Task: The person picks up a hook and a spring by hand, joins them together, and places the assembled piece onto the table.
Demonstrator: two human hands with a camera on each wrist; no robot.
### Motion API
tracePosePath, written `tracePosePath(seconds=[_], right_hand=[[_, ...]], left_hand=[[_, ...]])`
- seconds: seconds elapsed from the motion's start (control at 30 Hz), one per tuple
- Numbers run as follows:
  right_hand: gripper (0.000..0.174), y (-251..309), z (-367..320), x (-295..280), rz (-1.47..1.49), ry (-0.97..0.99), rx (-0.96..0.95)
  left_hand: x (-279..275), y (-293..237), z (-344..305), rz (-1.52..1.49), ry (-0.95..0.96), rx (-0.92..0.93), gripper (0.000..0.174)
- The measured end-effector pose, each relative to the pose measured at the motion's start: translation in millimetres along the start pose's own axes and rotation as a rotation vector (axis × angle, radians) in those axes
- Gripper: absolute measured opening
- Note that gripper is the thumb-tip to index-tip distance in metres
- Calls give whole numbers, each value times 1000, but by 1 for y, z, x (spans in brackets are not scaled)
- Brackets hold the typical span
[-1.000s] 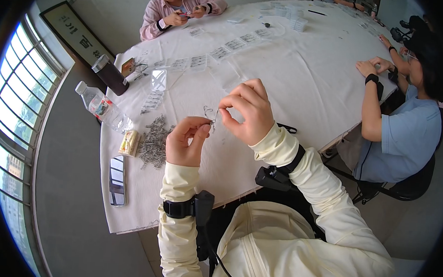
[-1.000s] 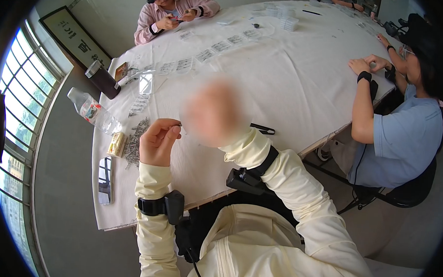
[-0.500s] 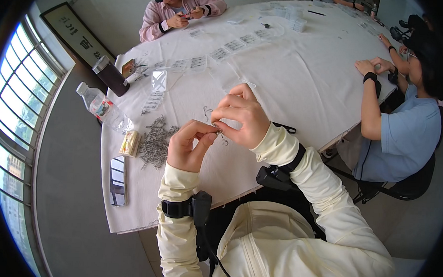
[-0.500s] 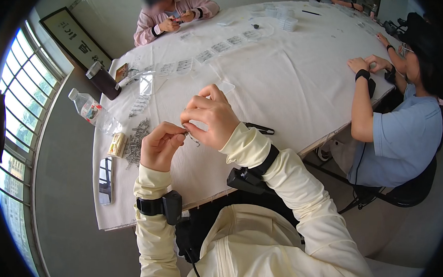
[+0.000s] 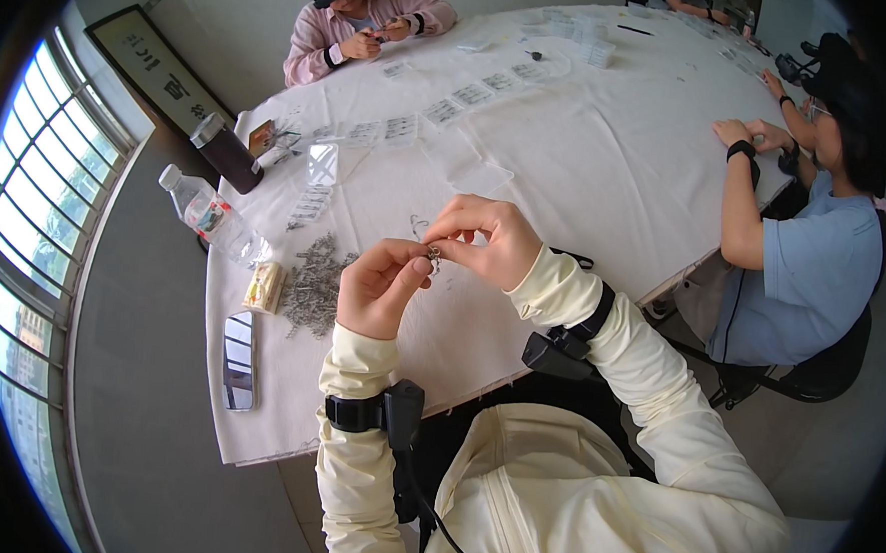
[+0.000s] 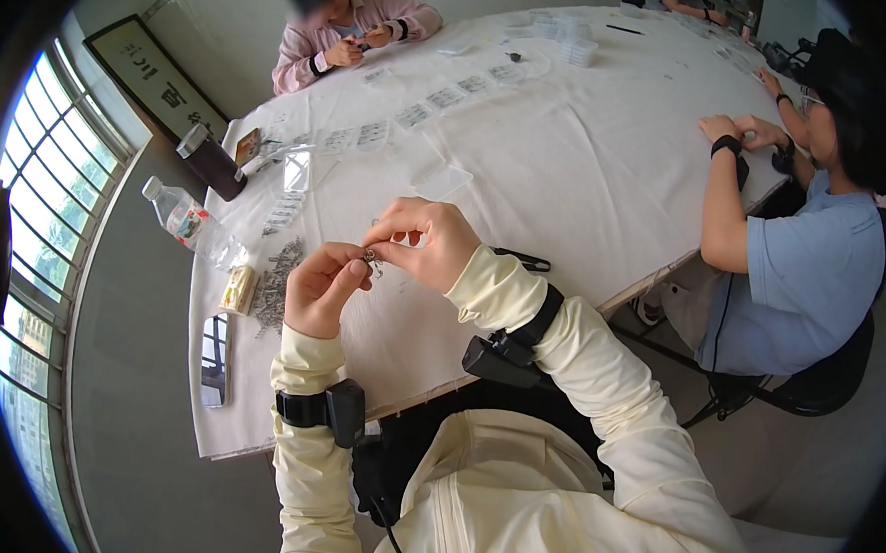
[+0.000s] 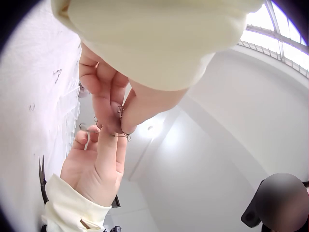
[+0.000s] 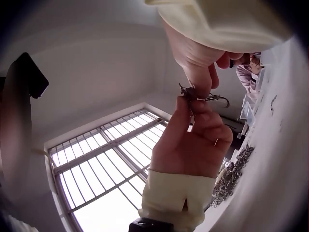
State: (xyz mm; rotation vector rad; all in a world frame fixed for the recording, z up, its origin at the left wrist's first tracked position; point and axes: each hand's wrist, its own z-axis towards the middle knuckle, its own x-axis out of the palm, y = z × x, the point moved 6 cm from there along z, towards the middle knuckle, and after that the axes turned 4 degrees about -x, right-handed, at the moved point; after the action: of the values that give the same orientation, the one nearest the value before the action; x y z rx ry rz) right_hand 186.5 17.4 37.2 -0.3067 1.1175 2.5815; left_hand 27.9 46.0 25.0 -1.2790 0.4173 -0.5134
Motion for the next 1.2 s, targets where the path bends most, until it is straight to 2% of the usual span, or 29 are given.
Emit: tracePosePath(seconds=[0.07, 0.17, 0.47, 0.7, 0.9, 0.97, 1.2], right_hand=[[10, -18, -3, 6, 276, -5, 156], [12, -20, -4, 9, 393, 68, 248], [16, -26, -6, 11, 429, 16, 253], [14, -23, -5, 10, 422, 65, 332], [17, -19, -2, 2, 352, -17, 256], [18, -14, -1, -1, 190, 35, 215], [15, -6, 2, -4, 194, 30, 198]], left_hand=[[-1, 2, 1, -51, -5, -13, 14], [-1, 2, 2, -79, -26, -24, 15], [1, 0, 2, -86, -44, -7, 13], [2, 5, 3, -117, -19, -26, 12], [-2, 3, 4, -51, -66, 29, 9], [-3, 5, 4, -35, -79, 38, 9], [-9, 3, 5, -33, -175, 33, 10]])
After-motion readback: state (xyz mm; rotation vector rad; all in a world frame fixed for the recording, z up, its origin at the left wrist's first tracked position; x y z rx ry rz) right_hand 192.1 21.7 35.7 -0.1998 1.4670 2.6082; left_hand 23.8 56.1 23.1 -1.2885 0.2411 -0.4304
